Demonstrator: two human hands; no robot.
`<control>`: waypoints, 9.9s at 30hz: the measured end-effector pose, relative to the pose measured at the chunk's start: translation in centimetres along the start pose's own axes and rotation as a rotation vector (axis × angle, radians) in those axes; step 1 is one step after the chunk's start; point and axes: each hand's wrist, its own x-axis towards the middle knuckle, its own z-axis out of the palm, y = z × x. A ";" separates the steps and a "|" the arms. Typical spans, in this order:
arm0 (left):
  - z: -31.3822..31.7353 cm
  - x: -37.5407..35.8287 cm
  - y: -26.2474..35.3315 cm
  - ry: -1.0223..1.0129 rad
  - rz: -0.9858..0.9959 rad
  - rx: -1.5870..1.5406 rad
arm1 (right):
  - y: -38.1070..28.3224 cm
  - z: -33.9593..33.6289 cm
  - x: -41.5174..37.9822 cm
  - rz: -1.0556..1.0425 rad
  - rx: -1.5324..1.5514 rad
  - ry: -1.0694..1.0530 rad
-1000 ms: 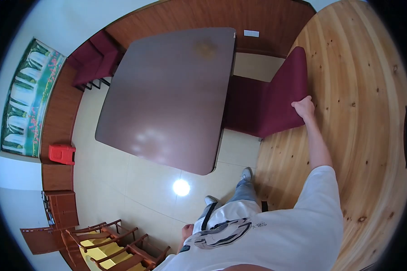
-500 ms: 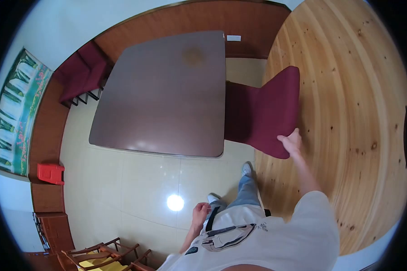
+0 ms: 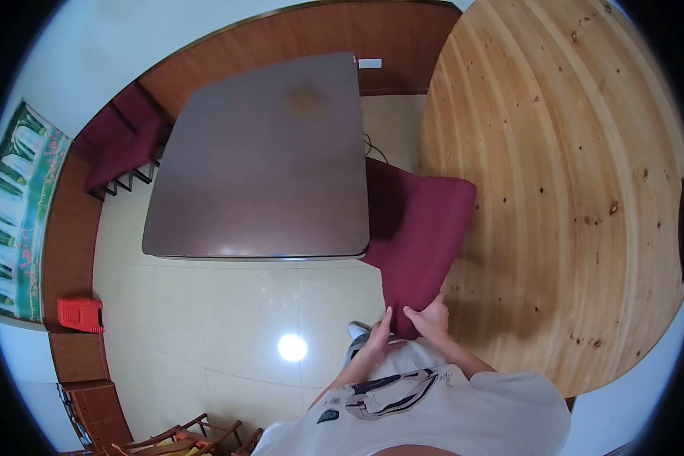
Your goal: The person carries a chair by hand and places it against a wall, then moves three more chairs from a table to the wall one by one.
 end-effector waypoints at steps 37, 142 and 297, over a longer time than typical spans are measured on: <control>-2.7 -2.1 -13.0 -0.119 0.129 -0.701 | -2.5 -9.6 16.0 -0.780 0.743 -0.335; -78.4 -41.2 -17.8 0.320 0.392 -0.113 | -12.2 26.6 -57.6 -1.165 -0.075 -0.502; -140.7 -6.2 178.5 -0.316 0.965 1.306 | -159.8 141.5 30.1 -0.459 -0.192 -0.113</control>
